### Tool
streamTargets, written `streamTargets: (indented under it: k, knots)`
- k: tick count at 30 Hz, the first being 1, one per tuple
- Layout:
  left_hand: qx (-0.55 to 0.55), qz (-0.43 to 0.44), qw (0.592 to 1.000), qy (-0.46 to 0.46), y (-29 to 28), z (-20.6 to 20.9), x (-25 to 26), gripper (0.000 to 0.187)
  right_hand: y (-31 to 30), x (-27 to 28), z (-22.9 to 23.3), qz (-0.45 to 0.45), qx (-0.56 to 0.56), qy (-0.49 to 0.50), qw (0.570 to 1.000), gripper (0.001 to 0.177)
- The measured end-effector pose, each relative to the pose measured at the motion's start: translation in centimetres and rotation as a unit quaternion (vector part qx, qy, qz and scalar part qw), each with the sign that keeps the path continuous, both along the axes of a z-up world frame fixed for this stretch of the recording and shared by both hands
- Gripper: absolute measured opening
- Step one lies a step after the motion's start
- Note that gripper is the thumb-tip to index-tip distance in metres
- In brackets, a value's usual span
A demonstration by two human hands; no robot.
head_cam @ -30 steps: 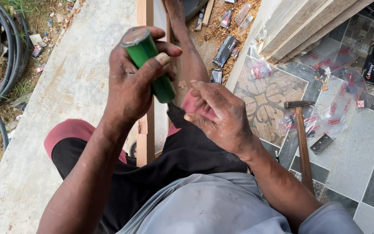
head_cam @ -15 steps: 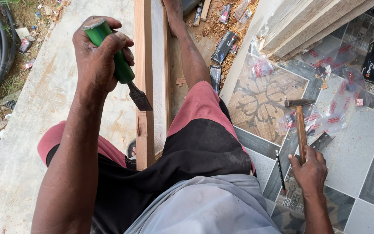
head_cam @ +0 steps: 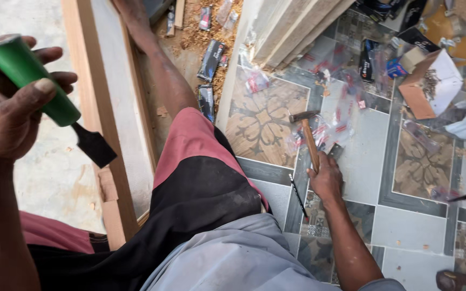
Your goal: The person uses a chisel and a hammer to carve out a section of a wooden frame, striking the chisel with the hammer and prying away wood chips.
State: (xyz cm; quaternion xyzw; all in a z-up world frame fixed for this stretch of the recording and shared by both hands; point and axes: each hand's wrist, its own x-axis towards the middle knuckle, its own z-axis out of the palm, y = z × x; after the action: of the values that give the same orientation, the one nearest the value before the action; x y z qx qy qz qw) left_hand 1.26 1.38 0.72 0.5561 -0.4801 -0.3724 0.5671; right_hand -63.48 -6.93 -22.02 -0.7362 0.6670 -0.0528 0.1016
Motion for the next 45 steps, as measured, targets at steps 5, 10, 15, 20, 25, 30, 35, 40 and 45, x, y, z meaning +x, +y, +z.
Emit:
streamTargets:
  k: [5,10,15,20,25,30,35,40,45]
  knots:
    - [-0.108,0.097,0.989,-0.008,-0.2,-1.9,-1.0,0.058,-3.0,-3.3,-1.1,0.004,0.056,-0.098,0.994,0.045]
    - [-0.172,0.130,0.963,0.164,0.5,1.2,-0.8,0.048,-1.7,0.4,5.4,-0.078,0.143,-0.335,0.928,0.036]
    - [-0.143,0.182,0.967,0.110,-0.4,2.5,-2.9,0.054,1.8,8.6,11.6,0.027,0.251,-0.473,0.844,0.019]
    - [-0.105,0.183,0.974,-0.085,-0.2,1.0,-4.0,0.066,6.0,16.9,13.8,0.091,0.342,-0.397,0.847,0.028]
    - [-0.060,0.180,0.975,-0.117,0.1,0.6,-3.6,0.056,8.0,20.5,13.8,0.205,0.250,-0.310,0.894,0.037]
    - [-0.071,0.170,0.980,-0.076,-0.3,0.2,-3.6,0.047,7.3,20.9,13.8,0.244,0.205,-0.274,0.907,0.037]
    - [-0.072,0.178,0.977,-0.094,-0.7,-1.2,-3.4,0.043,7.2,21.1,13.9,0.247,0.192,-0.273,0.910,0.039]
    - [-0.049,0.190,0.973,-0.121,-1.8,-1.9,-3.0,0.040,7.3,21.5,14.4,0.216,0.229,-0.261,0.913,0.038]
    - [-0.068,0.190,0.975,-0.094,-1.8,-1.9,-3.2,0.037,7.3,21.6,14.5,0.196,0.246,-0.246,0.917,0.038]
